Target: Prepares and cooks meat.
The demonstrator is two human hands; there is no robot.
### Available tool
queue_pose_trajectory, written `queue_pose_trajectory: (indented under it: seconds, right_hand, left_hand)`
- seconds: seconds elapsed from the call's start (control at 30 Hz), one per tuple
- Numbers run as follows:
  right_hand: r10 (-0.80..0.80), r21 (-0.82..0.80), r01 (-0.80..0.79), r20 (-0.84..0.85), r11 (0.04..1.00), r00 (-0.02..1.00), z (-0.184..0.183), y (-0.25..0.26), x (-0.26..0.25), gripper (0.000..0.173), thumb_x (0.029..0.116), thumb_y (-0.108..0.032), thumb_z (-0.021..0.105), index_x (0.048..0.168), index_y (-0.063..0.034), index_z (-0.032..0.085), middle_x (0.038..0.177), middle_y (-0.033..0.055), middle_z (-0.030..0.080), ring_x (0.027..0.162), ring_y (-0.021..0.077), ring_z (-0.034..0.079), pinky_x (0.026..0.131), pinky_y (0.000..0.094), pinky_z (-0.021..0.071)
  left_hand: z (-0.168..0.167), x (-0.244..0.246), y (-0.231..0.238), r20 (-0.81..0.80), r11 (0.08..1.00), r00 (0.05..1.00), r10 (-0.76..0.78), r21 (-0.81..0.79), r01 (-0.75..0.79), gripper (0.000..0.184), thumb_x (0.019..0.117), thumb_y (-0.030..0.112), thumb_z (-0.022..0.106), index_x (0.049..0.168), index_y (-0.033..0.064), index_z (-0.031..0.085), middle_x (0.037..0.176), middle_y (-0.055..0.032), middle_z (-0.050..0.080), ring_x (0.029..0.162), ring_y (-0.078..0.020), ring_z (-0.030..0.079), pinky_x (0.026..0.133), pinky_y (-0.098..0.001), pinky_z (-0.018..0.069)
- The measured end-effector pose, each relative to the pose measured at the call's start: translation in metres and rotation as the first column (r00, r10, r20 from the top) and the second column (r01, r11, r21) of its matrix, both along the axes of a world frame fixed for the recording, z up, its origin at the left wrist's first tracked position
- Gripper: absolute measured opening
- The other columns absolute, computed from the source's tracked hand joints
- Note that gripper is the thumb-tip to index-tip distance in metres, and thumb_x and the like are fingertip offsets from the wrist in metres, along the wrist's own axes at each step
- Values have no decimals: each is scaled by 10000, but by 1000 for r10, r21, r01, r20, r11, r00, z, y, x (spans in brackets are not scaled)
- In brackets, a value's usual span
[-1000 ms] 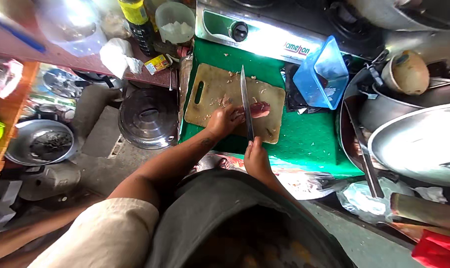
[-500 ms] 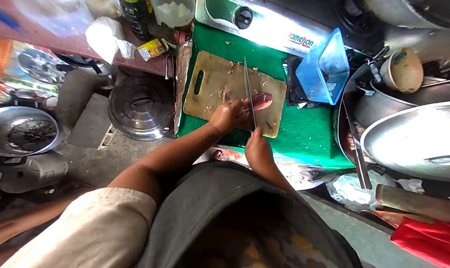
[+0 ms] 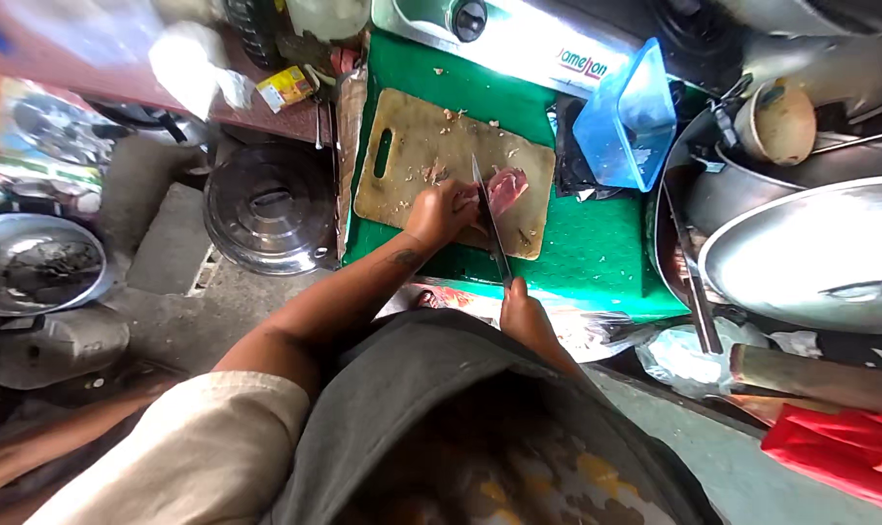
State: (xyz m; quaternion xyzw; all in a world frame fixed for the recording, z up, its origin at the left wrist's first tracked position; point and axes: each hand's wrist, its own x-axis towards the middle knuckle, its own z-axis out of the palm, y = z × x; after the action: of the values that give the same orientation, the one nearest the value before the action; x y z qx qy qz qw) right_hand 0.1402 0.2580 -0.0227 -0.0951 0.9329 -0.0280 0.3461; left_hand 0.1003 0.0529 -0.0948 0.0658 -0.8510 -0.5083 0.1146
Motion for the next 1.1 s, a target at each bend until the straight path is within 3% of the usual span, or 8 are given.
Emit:
queue_pose_trajectory:
  seconds: [0.13, 0.27, 0.43, 0.67, 0.8, 0.9, 1.0, 1.1]
  right_hand:
    - [-30, 49, 26, 84, 998, 996, 17, 16, 4, 357, 1126, -172, 317, 1412, 17, 417, 1077, 253, 681, 1038, 397, 703, 883, 532, 550]
    - [-20, 63, 10, 152, 998, 988, 36, 19, -2, 340, 1129, -176, 323, 1408, -4, 414, 1104, 245, 670, 1066, 392, 692, 898, 522, 544]
    - [7, -54, 2, 177, 999, 984, 35, -1, -18, 370, 1123, -152, 333, 1457, 3, 369, 1173, 255, 655, 1129, 387, 670, 951, 517, 528]
    - [36, -205, -15, 96, 979, 995, 15, -7, -29, 352, 1125, -155, 331, 1415, 25, 420, 1183, 247, 654, 1157, 367, 659, 976, 490, 523]
    - [-12, -358, 44, 92, 933, 996, 19, 6, -30, 372, 1128, -138, 332, 1420, 77, 415, 1175, 294, 639, 1120, 392, 661, 982, 501, 512]
    - [8, -286, 22, 103, 958, 995, 16, 23, -24, 340, 1132, -189, 328, 1366, 32, 437, 1067, 235, 654, 1027, 359, 679, 911, 485, 533]
    - [28, -157, -10, 112, 987, 993, 27, 11, -21, 350, 1130, -180, 330, 1416, 6, 407, 1117, 234, 661, 1088, 373, 681, 924, 498, 541]
    - [27, -152, -18, 59, 988, 998, 22, -19, -35, 374, 1121, -142, 350, 1454, 19, 402, 1214, 263, 655, 1170, 391, 662, 982, 517, 526]
  left_hand:
    - [3, -8, -9, 52, 999, 998, 33, 30, -35, 272, 933, 179, 717, 1126, -14, 704, 1059, -155, 746, 972, -247, 728, 920, -442, 570]
    - [27, -15, -31, 266, 986, 952, -152, 104, 129, 268, 937, 140, 728, 1158, -9, 696, 1027, -162, 718, 924, -250, 698, 895, -461, 558]
    - [32, -10, -26, 173, 980, 966, -193, -19, 199, 266, 916, 150, 748, 1108, -26, 697, 900, -148, 707, 786, -233, 676, 784, -444, 565]
    - [33, -10, -20, 156, 982, 982, -104, -141, 127, 303, 950, 196, 724, 1153, -26, 687, 935, -170, 713, 822, -261, 691, 814, -465, 568]
    - [22, -7, -16, 165, 999, 986, 31, 33, -37, 304, 928, 128, 736, 1179, -33, 677, 985, -162, 718, 859, -220, 694, 841, -423, 571]
    - [18, 0, -14, 139, 978, 985, 105, 163, -128, 282, 934, 108, 704, 1171, -42, 677, 1009, -147, 721, 876, -182, 695, 849, -390, 573]
    - [19, 9, -5, 114, 992, 988, 105, 62, -112, 288, 933, 149, 719, 1144, -45, 692, 997, -160, 727, 882, -213, 701, 858, -422, 567]
    - [23, 19, 6, 79, 997, 996, 46, -62, -41, 277, 951, 191, 719, 1132, -18, 702, 930, -158, 730, 825, -251, 709, 805, -474, 576]
